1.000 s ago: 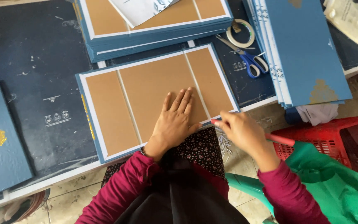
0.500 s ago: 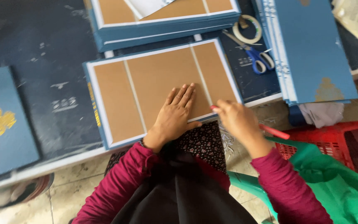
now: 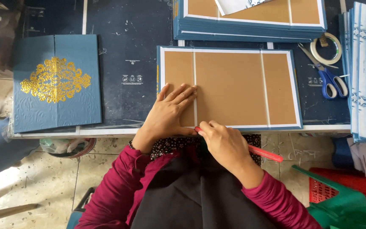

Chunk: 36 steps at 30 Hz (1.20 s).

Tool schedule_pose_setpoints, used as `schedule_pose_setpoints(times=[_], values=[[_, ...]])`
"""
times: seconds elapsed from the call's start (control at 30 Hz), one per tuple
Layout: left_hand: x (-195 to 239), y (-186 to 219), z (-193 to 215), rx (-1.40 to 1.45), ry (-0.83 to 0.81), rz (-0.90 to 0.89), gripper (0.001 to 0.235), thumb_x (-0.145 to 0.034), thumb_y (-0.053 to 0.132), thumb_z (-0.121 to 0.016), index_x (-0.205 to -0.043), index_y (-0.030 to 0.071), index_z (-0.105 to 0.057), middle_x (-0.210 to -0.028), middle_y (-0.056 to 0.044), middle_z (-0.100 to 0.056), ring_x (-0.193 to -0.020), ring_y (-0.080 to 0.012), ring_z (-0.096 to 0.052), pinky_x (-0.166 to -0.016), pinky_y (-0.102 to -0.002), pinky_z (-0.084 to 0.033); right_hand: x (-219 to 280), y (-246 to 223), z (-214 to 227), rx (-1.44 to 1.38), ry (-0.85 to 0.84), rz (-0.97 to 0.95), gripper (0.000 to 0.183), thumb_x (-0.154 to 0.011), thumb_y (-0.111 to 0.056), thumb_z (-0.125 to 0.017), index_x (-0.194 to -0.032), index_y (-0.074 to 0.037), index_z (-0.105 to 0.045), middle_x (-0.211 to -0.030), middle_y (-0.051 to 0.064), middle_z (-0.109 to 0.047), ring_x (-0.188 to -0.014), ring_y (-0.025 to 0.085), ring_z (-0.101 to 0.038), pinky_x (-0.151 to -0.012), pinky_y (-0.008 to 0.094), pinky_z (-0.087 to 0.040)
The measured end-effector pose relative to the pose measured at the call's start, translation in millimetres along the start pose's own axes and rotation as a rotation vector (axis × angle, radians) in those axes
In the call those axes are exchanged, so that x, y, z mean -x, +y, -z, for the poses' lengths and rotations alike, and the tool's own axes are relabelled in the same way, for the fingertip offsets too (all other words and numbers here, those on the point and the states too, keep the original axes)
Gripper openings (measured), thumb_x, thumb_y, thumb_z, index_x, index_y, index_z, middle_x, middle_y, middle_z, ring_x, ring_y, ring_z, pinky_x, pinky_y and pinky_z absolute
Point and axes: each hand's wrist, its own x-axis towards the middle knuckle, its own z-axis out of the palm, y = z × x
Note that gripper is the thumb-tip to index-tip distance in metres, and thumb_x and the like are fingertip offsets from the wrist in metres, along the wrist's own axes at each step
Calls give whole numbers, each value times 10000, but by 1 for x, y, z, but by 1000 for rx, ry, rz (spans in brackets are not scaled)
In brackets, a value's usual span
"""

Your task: Manually assembling invitations by applying adhesive to printed inserts and mounting them into decorative folders.

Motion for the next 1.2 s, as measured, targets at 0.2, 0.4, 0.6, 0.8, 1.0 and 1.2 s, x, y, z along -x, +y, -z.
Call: schedule_pose_setpoints(times=[0.2, 0.4, 0.6, 0.8, 1.0, 1.2], values=[[-1, 2, 2, -11, -19, 0, 1215, -575, 858, -735, -1580, 239, -444, -1671, 64, -389, -1557, -202, -315, -1289, -564, -111, -12, 0, -5, 138, -17, 47, 126, -1060, -297, -519, -1014, -223, -610, -844, 58, -662, -676, 395, -752, -590, 532, -623], [0, 6, 11, 14, -32, -10, 1204, -601, 827, -752, -1591, 224, -425, -1668, 38, -396, -1554, -234, -320, -1286, -579, -123, -37, 20, 8, -36, 32, -12, 154, -1032, -287, -573, -974, -154, -624, -806, 151, -688, -768, 458, -733, -628, 582, -595], [0, 8, 22, 32, -56, -12, 1209, -610, 840, -738, -1591, 206, -423, -1668, 14, -399, -1546, -259, -329, -1283, -576, -125, -148, 54, 31, -133, 234, -86, 206, -1037, -248, -621, -932, -71, -637, -816, 208, -714, -844, 467, -732, -686, 559, -578], [-3, 6, 26, 64, -84, -6, 1195, -616, 829, -732, -1585, 201, -426, -1660, 6, -404, -1542, -268, -326, -1283, -576, -114, -229, 71, 12, -19, 184, -169, 163, -1053, -310, -568, -1088, -170, -646, -930, 149, -744, -884, 435, -759, -751, 571, -614], [-5, 3, 26, 74, -73, -14, 1186, -614, 838, -725, -1569, 191, -446, -1650, 1, -414, -1540, -269, -325, -1283, -570, -110, -220, 53, 36, 37, 100, -130, 144, -1037, -269, -563, -1051, -185, -679, -918, 152, -766, -860, 453, -761, -731, 572, -620], [-4, 2, 27, 76, -103, -21, 1169, -645, 856, -683, -1590, 225, -410, -1669, 31, -385, -1541, -245, -315, -1277, -557, -128, -162, 30, 61, -171, 90, -125, 169, -1021, -225, -613, -965, -70, -652, -893, 237, -751, -888, 487, -741, -745, 572, -595]])
